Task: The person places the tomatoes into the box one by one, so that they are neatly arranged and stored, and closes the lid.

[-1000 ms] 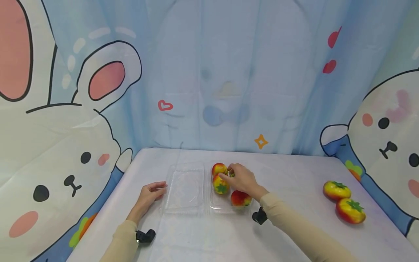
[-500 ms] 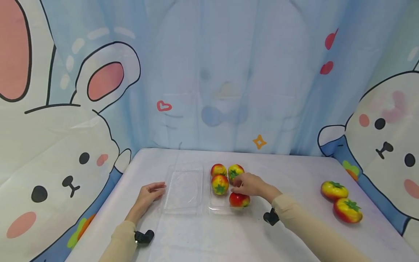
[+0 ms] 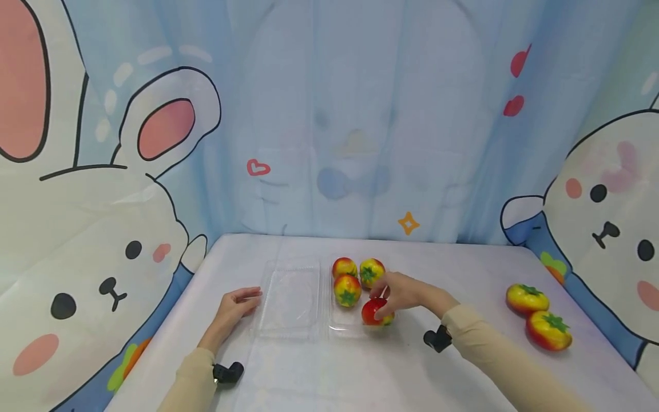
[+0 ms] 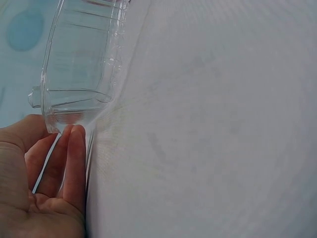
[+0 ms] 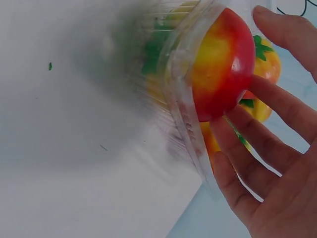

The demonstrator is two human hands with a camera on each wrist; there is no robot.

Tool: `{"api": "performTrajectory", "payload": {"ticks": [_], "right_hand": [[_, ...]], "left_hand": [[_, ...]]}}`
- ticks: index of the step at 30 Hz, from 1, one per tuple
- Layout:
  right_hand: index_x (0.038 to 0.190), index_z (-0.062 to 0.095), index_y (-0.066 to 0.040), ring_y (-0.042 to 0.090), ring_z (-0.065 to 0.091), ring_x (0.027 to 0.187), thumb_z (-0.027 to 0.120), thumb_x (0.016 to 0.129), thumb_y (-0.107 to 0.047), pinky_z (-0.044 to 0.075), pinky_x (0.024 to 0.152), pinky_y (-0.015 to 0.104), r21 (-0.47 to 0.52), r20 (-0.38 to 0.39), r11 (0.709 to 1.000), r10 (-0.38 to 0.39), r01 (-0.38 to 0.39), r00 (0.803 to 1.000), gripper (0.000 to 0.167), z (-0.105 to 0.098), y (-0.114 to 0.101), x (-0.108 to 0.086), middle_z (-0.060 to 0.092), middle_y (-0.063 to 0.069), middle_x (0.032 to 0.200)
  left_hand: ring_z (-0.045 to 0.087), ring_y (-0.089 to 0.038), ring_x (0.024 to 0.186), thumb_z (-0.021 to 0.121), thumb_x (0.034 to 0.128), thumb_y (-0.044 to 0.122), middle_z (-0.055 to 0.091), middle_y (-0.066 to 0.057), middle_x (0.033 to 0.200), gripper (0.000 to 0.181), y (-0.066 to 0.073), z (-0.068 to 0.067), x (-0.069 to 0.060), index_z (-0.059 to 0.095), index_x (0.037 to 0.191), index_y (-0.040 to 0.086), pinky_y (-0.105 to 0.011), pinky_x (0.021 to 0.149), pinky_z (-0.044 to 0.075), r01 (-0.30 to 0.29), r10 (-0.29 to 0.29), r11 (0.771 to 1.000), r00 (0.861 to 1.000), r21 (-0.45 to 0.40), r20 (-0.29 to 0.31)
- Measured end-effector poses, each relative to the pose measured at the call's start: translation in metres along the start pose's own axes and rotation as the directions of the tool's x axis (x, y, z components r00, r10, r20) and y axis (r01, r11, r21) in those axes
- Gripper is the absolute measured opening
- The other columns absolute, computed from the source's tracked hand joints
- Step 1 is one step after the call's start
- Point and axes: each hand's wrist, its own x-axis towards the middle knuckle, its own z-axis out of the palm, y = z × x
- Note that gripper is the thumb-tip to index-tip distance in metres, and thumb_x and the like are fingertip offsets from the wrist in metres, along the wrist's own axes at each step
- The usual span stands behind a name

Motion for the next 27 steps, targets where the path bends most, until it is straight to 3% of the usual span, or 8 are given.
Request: {"api": "performTrajectory", "payload": {"ticks": [2,9,16,27], "right_hand": [[0.110,0.070,-0.005,0.028,0.058,0.096,0.085,0.077,-0.020,0.055,0.078,0.032,0.020,0.019,1.000,0.009,-0.009,1.000,0.039,-0.001,0.000,-0.002,0.067,0.002,0.105],[0.114,0.068,-0.005,0.027,0.058,0.099,0.087,0.075,-0.016,0.053,0.087,0.050,0.024,0.026,1.000,0.010,-0.011,1.000,0.045,0.000,0.003,-0.003,0.066,0.005,0.111],[0.119,0.067,-0.009,0.020,0.056,0.098,0.090,0.070,-0.020,0.053,0.088,0.046,-0.042,-0.006,0.997,0.058,-0.059,0.998,0.055,0.007,0.009,0.001,0.064,-0.002,0.107],[0.117,0.065,-0.007,0.017,0.061,0.090,0.085,0.078,-0.024,0.055,0.083,0.041,-0.138,-0.092,0.988,0.057,-0.070,0.994,0.047,0.008,0.017,0.004,0.067,-0.001,0.101]], "left_hand": [[0.064,-0.015,0.095,0.072,0.0892,0.009,0.068,-0.012,0.116,0.030,0.002,0.000,0.000,0.070,0.117,0.000,-0.028,0.079,0.056,-0.001,0.001,1.000,1.000,0.005,-0.001],[0.064,-0.014,0.094,0.071,0.0898,0.008,0.068,-0.012,0.116,0.030,0.002,-0.001,0.001,0.069,0.118,-0.001,-0.027,0.078,0.056,0.009,-0.009,1.000,1.000,0.007,0.001],[0.064,-0.014,0.093,0.071,0.0891,0.007,0.069,-0.012,0.115,0.029,0.003,0.000,0.000,0.070,0.117,0.000,-0.026,0.076,0.056,0.013,-0.013,1.000,1.000,0.001,-0.009],[0.066,-0.015,0.092,0.072,0.0884,0.006,0.069,-0.012,0.113,0.029,0.001,0.000,0.002,0.070,0.117,-0.001,-0.025,0.075,0.056,0.004,-0.004,1.000,1.000,0.001,-0.006]]}}
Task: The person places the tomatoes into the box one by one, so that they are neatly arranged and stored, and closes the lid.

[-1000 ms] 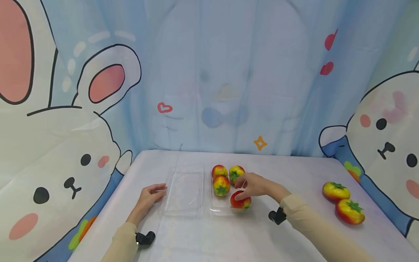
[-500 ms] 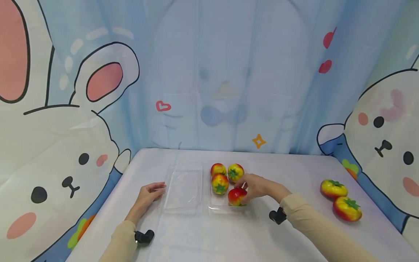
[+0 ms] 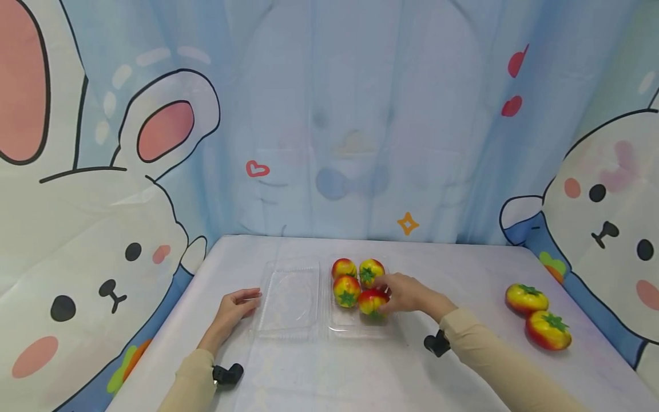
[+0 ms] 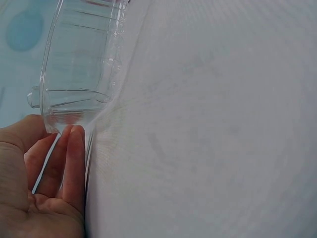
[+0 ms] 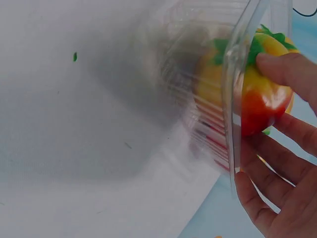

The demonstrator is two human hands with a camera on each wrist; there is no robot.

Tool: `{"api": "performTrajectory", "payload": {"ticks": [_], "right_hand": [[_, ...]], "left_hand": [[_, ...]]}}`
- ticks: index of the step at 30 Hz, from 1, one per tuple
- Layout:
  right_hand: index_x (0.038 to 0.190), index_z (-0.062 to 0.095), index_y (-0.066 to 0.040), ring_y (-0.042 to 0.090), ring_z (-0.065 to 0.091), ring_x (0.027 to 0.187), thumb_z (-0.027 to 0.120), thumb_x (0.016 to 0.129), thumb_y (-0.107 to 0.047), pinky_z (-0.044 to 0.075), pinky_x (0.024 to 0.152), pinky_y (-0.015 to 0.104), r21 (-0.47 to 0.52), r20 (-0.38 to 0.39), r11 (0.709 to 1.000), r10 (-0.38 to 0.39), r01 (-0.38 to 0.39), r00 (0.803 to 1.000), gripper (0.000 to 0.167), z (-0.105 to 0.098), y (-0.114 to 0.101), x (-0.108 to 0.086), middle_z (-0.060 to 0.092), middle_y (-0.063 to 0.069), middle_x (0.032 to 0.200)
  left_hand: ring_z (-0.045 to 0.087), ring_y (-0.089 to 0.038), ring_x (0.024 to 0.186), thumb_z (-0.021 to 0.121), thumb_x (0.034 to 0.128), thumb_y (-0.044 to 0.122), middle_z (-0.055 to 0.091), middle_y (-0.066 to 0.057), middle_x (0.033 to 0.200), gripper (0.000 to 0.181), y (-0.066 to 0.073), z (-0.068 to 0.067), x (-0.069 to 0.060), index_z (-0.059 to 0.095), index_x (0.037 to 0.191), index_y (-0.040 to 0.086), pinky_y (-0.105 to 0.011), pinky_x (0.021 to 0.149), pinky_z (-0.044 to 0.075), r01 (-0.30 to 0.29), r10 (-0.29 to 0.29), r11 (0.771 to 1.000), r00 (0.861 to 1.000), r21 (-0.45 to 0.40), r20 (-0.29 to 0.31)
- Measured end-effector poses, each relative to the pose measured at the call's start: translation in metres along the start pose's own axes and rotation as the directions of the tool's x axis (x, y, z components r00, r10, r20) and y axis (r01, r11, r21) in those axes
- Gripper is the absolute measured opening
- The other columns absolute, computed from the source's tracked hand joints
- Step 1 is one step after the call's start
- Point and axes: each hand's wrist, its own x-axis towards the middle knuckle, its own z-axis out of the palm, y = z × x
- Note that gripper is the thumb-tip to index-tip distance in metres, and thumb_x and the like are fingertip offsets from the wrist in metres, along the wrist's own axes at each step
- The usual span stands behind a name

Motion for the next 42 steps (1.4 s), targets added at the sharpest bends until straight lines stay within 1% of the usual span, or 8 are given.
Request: {"api": "performTrajectory", "payload": {"ticks": [4,10,14,18,22,32,35,42], "right_hand": [[0.112,0.064,-0.010,0.017,0.061,0.088,0.084,0.078,-0.029,0.054,0.082,0.042,-0.047,-0.028,0.999,0.025,-0.026,0.999,0.044,0.000,0.002,0.001,0.067,-0.002,0.097],[0.108,0.071,-0.004,0.023,0.060,0.088,0.084,0.077,-0.029,0.053,0.081,0.040,-0.128,-0.086,0.992,-0.028,0.017,0.996,0.041,0.000,0.002,0.004,0.063,-0.001,0.095],[0.106,0.072,-0.001,0.025,0.059,0.085,0.082,0.079,-0.028,0.053,0.078,0.038,-0.147,-0.100,0.989,-0.038,0.023,0.994,0.040,0.000,0.002,0.005,0.061,0.002,0.091],[0.111,0.069,0.000,0.024,0.059,0.086,0.078,0.083,-0.026,0.053,0.080,0.040,-0.129,-0.120,0.992,-0.007,-0.009,0.993,0.039,0.000,0.003,0.006,0.064,0.002,0.095],[0.111,0.068,-0.002,0.028,0.060,0.091,0.076,0.086,-0.022,0.052,0.085,0.045,-0.098,-0.156,0.995,-0.007,-0.009,0.988,0.033,0.001,0.005,0.007,0.066,0.004,0.099],[0.108,0.069,-0.004,0.029,0.062,0.093,0.075,0.087,-0.018,0.052,0.085,0.050,-0.062,-0.209,0.995,-0.095,0.084,0.973,0.025,0.005,0.012,0.007,0.069,0.005,0.101],[0.107,0.069,-0.004,0.031,0.062,0.093,0.076,0.087,-0.020,0.051,0.084,0.052,-0.061,-0.226,0.993,-0.117,0.106,0.967,0.027,0.006,0.013,0.005,0.068,0.005,0.101],[0.111,0.068,-0.004,0.033,0.060,0.098,0.078,0.085,-0.034,0.050,0.087,0.052,-0.053,-0.247,0.997,-0.074,0.062,0.966,0.041,0.006,0.015,0.001,0.067,0.007,0.105]], "left_hand": [[0.066,-0.014,0.091,0.072,0.0883,0.007,0.069,-0.012,0.112,0.029,0.000,-0.001,-0.001,0.070,0.116,-0.001,-0.025,0.075,0.056,-0.013,0.014,1.000,1.000,-0.003,0.006],[0.065,-0.011,0.088,0.071,0.0887,0.009,0.070,-0.010,0.109,0.029,-0.002,-0.002,-0.003,0.069,0.115,-0.002,-0.024,0.072,0.056,-0.087,0.087,0.996,0.996,0.003,0.030],[0.064,-0.013,0.092,0.072,0.0880,0.009,0.069,-0.010,0.112,0.029,-0.002,-0.001,-0.002,0.070,0.116,0.000,-0.024,0.075,0.056,-0.038,0.038,0.999,0.999,-0.002,0.017],[0.064,-0.016,0.095,0.072,0.0886,0.008,0.068,-0.013,0.116,0.030,-0.001,0.000,-0.001,0.070,0.117,0.001,-0.025,0.076,0.055,-0.004,0.004,1.000,1.000,0.003,0.010],[0.064,-0.014,0.094,0.072,0.0890,0.009,0.068,-0.012,0.115,0.030,-0.001,0.000,0.000,0.069,0.117,0.000,-0.025,0.076,0.055,-0.005,0.005,1.000,1.000,0.014,0.004],[0.065,-0.014,0.092,0.072,0.0880,0.008,0.069,-0.012,0.113,0.030,0.001,0.001,-0.001,0.070,0.117,0.000,-0.025,0.075,0.055,0.000,0.000,1.000,1.000,-0.005,-0.002],[0.065,-0.014,0.092,0.071,0.0887,0.008,0.069,-0.013,0.114,0.031,0.000,0.001,-0.002,0.069,0.118,-0.001,-0.025,0.076,0.055,-0.001,0.001,1.000,1.000,-0.004,0.003],[0.065,-0.014,0.092,0.071,0.0892,0.008,0.069,-0.013,0.114,0.031,0.000,0.001,-0.003,0.068,0.118,-0.001,-0.025,0.077,0.055,-0.009,0.009,1.000,1.000,0.000,0.002]]}}
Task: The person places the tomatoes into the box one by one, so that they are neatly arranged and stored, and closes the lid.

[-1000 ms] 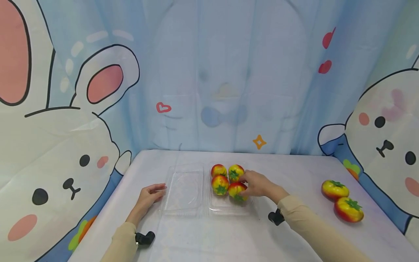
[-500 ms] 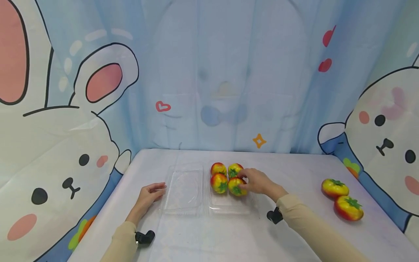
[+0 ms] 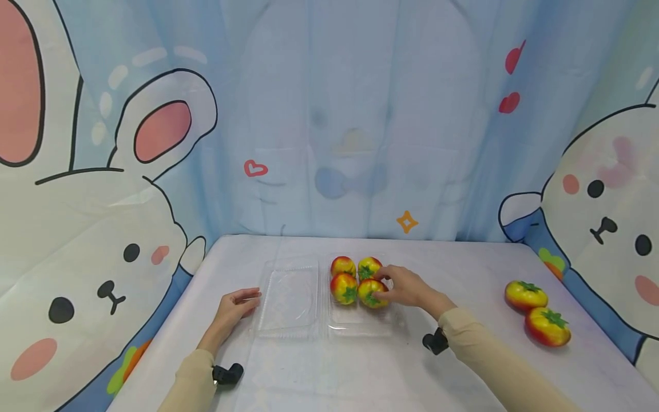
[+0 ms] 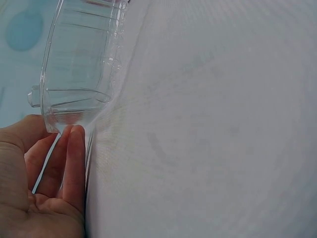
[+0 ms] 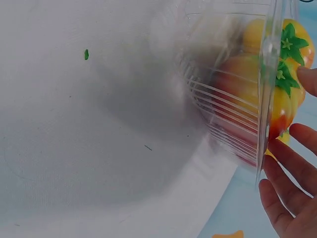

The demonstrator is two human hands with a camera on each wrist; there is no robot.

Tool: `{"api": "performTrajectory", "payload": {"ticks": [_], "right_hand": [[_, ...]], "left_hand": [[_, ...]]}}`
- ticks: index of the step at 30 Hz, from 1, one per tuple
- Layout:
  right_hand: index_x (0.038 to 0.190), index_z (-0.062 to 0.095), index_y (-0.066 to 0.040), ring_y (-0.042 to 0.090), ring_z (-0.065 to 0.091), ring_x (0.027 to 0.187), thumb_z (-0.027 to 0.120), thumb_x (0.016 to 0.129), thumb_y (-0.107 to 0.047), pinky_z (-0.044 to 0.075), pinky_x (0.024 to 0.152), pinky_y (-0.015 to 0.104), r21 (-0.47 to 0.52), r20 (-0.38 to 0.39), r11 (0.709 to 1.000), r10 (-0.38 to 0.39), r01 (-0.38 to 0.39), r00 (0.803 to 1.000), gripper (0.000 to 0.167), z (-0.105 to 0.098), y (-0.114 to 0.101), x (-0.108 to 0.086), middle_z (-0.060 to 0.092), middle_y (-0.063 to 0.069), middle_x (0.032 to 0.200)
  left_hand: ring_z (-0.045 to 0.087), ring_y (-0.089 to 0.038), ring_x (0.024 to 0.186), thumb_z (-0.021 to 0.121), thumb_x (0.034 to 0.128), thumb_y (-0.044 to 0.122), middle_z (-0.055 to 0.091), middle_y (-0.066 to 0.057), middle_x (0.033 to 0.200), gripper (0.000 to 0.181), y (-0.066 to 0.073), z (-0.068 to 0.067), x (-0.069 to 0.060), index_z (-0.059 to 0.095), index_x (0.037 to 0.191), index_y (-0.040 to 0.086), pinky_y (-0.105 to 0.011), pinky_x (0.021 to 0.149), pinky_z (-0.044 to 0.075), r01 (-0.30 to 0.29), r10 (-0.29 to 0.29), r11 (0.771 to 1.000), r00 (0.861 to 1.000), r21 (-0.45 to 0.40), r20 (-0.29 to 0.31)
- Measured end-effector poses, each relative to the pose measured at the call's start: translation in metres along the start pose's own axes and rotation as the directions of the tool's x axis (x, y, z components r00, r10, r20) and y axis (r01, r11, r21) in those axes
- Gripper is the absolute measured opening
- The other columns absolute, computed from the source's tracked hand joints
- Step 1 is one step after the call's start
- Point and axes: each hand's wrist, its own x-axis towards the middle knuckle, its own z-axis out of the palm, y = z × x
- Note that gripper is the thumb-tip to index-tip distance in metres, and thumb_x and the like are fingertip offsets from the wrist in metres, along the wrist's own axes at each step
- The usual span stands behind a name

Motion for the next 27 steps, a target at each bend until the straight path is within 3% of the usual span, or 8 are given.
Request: {"api": "performTrajectory", "payload": {"ticks": [6,9,13,16,20,22,24,27], "right_hand": [[0.115,0.066,0.001,0.037,0.060,0.101,0.072,0.091,-0.029,0.051,0.085,0.053,-0.041,-0.145,0.995,0.079,-0.086,0.986,0.040,-0.017,0.010,-0.015,0.065,0.018,0.113],[0.116,0.064,0.004,0.042,0.059,0.104,0.069,0.093,-0.026,0.050,0.087,0.057,-0.068,-0.217,0.983,0.150,-0.168,0.965,0.038,-0.031,0.025,-0.028,0.061,0.025,0.119],[0.124,0.057,0.008,0.051,0.049,0.113,0.061,0.097,-0.030,0.044,0.091,0.065,-0.099,-0.245,0.945,0.279,-0.310,0.928,0.047,-0.052,0.057,-0.052,0.049,0.035,0.129],[0.128,0.050,0.012,0.056,0.041,0.116,0.055,0.099,-0.032,0.038,0.093,0.071,-0.084,-0.283,0.897,0.397,-0.435,0.873,0.053,-0.066,0.086,-0.073,0.040,0.041,0.131],[0.134,0.041,0.015,0.060,0.036,0.115,0.052,0.099,-0.032,0.035,0.092,0.074,-0.012,-0.368,0.785,0.573,-0.620,0.732,0.060,-0.077,0.120,-0.105,0.034,0.045,0.130],[0.138,0.035,0.016,0.062,0.033,0.117,0.053,0.098,-0.038,0.034,0.092,0.076,0.023,-0.374,0.730,0.640,-0.683,0.671,0.070,-0.079,0.134,-0.123,0.031,0.046,0.133],[0.140,0.029,0.018,0.064,0.029,0.120,0.053,0.097,-0.045,0.032,0.091,0.077,0.054,-0.364,0.704,0.674,-0.708,0.643,0.080,-0.080,0.144,-0.141,0.027,0.046,0.136],[0.144,0.020,0.018,0.066,0.024,0.123,0.051,0.094,-0.059,0.028,0.092,0.079,0.092,-0.308,0.675,0.719,-0.732,0.624,0.097,-0.078,0.154,-0.162,0.022,0.047,0.139]], "left_hand": [[0.065,-0.013,0.091,0.071,0.0888,0.008,0.069,-0.012,0.114,0.030,0.001,0.004,0.001,0.069,0.118,0.000,-0.024,0.075,0.055,0.009,-0.008,1.000,1.000,-0.014,0.007],[0.065,-0.013,0.091,0.072,0.0882,0.008,0.069,-0.012,0.113,0.030,0.003,0.005,0.001,0.069,0.117,0.000,-0.024,0.075,0.055,0.004,-0.004,1.000,1.000,-0.011,0.005],[0.065,-0.014,0.092,0.072,0.0877,0.007,0.069,-0.012,0.114,0.030,0.006,0.003,0.001,0.070,0.116,0.000,-0.024,0.075,0.055,0.006,-0.006,1.000,1.000,-0.015,0.005],[0.065,-0.013,0.091,0.072,0.0880,0.007,0.069,-0.012,0.114,0.030,0.007,0.001,0.001,0.070,0.117,0.000,-0.023,0.074,0.055,0.012,-0.012,1.000,1.000,-0.013,-0.001],[0.065,-0.012,0.089,0.072,0.0884,0.008,0.069,-0.013,0.114,0.030,0.004,-0.002,0.002,0.070,0.117,0.000,-0.022,0.073,0.054,0.012,-0.012,1.000,1.000,-0.008,-0.010],[0.065,-0.012,0.089,0.072,0.0883,0.008,0.069,-0.013,0.114,0.030,0.003,-0.002,0.002,0.070,0.117,0.000,-0.022,0.073,0.054,0.014,-0.014,1.000,1.000,-0.009,-0.008],[0.065,-0.013,0.090,0.072,0.0883,0.008,0.069,-0.013,0.114,0.030,0.002,-0.002,0.002,0.070,0.117,0.000,-0.022,0.074,0.054,0.013,-0.013,1.000,1.000,-0.013,0.000],[0.065,-0.014,0.092,0.072,0.0886,0.008,0.069,-0.013,0.114,0.030,0.001,0.000,0.001,0.070,0.117,0.000,-0.022,0.075,0.054,0.013,-0.013,1.000,1.000,-0.006,0.007]]}}
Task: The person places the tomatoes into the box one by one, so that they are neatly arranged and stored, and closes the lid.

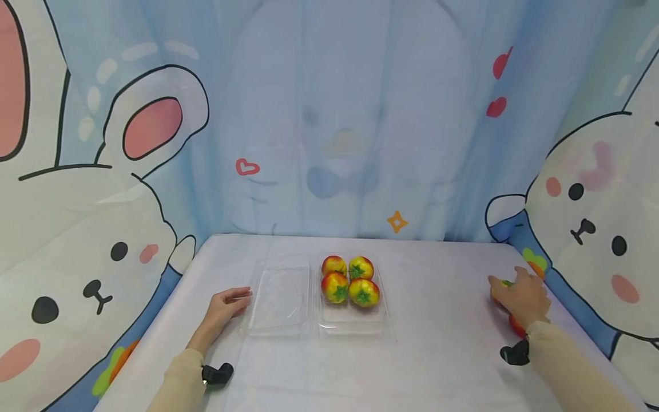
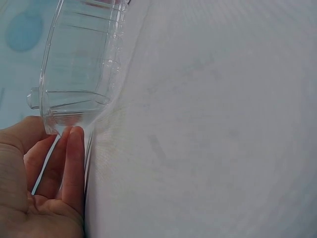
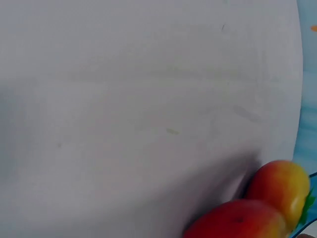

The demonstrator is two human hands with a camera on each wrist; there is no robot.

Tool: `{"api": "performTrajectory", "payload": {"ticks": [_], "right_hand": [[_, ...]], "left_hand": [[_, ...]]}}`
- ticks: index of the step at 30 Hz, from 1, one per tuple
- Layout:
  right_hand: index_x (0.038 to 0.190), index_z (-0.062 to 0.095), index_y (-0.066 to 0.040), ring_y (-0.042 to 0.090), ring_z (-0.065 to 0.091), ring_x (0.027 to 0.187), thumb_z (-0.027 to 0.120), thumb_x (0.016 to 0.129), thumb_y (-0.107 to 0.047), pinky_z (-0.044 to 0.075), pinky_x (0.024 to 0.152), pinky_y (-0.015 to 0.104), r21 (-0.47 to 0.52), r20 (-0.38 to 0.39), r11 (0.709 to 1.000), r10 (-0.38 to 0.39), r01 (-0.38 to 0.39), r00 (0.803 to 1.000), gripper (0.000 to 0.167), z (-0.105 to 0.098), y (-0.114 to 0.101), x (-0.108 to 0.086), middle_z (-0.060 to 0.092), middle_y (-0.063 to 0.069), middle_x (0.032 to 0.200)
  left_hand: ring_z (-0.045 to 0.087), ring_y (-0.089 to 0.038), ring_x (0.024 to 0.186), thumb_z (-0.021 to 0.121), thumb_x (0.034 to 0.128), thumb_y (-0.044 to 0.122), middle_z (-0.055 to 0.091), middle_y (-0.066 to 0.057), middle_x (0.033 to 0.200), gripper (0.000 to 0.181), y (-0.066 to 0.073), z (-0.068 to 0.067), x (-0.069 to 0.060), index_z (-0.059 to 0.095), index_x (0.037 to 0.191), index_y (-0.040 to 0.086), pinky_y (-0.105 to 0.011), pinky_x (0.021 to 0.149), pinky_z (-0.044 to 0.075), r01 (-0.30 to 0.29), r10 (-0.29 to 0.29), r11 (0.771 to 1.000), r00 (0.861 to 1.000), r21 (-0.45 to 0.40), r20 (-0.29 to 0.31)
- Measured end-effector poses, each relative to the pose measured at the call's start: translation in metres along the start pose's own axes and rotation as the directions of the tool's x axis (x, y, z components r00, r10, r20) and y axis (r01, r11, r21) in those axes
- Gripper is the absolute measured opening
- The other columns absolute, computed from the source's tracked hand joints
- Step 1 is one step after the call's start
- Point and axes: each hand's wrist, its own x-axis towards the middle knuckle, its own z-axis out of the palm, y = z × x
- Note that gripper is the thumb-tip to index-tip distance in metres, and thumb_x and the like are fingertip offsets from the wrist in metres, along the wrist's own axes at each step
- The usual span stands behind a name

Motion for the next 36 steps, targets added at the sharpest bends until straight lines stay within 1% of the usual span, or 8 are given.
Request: {"api": "performTrajectory", "payload": {"ticks": [4,7,13,16,22,27,30,36], "right_hand": [[0.144,0.015,0.019,0.064,0.028,0.118,0.050,0.093,-0.063,0.033,0.091,0.076,0.002,0.083,0.999,0.045,-0.046,0.995,0.103,0.002,0.013,-0.003,0.024,0.048,0.133],[0.141,0.019,0.021,0.061,0.033,0.110,0.049,0.095,-0.058,0.038,0.087,0.074,-0.002,0.123,0.999,0.054,-0.055,0.991,0.096,0.002,0.017,-0.003,0.030,0.047,0.126],[0.137,0.029,0.021,0.057,0.039,0.107,0.042,0.101,-0.039,0.038,0.087,0.071,0.000,0.114,0.995,0.101,-0.102,0.988,0.071,-0.001,0.017,-0.002,0.036,0.044,0.127],[0.138,0.029,0.020,0.057,0.038,0.108,0.041,0.103,-0.038,0.037,0.090,0.070,0.016,0.108,0.993,0.116,-0.118,0.987,0.069,-0.001,0.018,-0.002,0.036,0.044,0.129],[0.145,0.019,0.017,0.061,0.031,0.114,0.051,0.095,-0.058,0.037,0.089,0.071,0.088,0.120,0.979,0.172,-0.183,0.978,0.096,-0.003,0.020,-0.004,0.027,0.045,0.135],[0.141,0.018,0.019,0.056,0.038,0.107,0.054,0.084,-0.074,0.044,0.081,0.063,0.070,0.199,0.977,0.184,-0.202,0.962,0.115,-0.002,0.021,-0.001,0.033,0.044,0.127],[0.137,0.022,0.020,0.052,0.043,0.101,0.055,0.083,-0.074,0.045,0.077,0.058,0.060,0.209,0.983,0.159,-0.175,0.965,0.113,0.000,0.022,0.001,0.039,0.041,0.121],[0.138,0.025,0.018,0.053,0.042,0.098,0.055,0.086,-0.071,0.039,0.080,0.062,0.021,0.129,0.993,0.114,-0.118,0.985,0.107,0.007,0.013,0.005,0.039,0.042,0.122]], "left_hand": [[0.065,-0.015,0.093,0.072,0.0889,0.009,0.068,-0.013,0.115,0.030,0.000,-0.001,-0.001,0.069,0.118,0.000,-0.023,0.075,0.054,0.001,-0.001,1.000,1.000,0.007,-0.002],[0.064,-0.014,0.093,0.072,0.0889,0.009,0.068,-0.013,0.115,0.031,0.000,0.000,-0.002,0.069,0.118,0.000,-0.022,0.075,0.054,0.005,-0.005,1.000,1.000,0.002,-0.001],[0.063,-0.014,0.092,0.072,0.0891,0.010,0.068,-0.012,0.115,0.031,0.000,0.000,-0.002,0.069,0.118,0.000,-0.022,0.076,0.054,0.010,-0.010,1.000,1.000,0.015,0.003],[0.064,-0.014,0.092,0.072,0.0892,0.009,0.068,-0.012,0.115,0.030,0.000,0.000,-0.001,0.070,0.118,0.000,-0.023,0.075,0.054,0.010,-0.010,1.000,1.000,0.017,0.000],[0.064,-0.014,0.093,0.071,0.0896,0.008,0.068,-0.013,0.116,0.029,0.000,0.000,-0.001,0.069,0.118,0.000,-0.022,0.075,0.054,0.013,-0.013,1.000,1.000,0.017,-0.007],[0.064,-0.013,0.092,0.071,0.0893,0.007,0.069,-0.012,0.115,0.029,0.002,0.000,-0.001,0.070,0.117,0.000,-0.022,0.074,0.054,0.014,-0.013,1.000,1.000,0.015,-0.015],[0.064,-0.014,0.092,0.071,0.0889,0.006,0.069,-0.013,0.114,0.029,0.002,0.000,-0.001,0.070,0.117,-0.001,-0.022,0.074,0.054,0.010,-0.010,1.000,1.000,0.014,-0.013],[0.065,-0.012,0.089,0.072,0.0885,0.007,0.069,-0.011,0.113,0.029,0.002,0.000,-0.001,0.070,0.116,0.000,-0.022,0.073,0.054,0.018,-0.018,1.000,1.000,0.006,-0.011]]}}
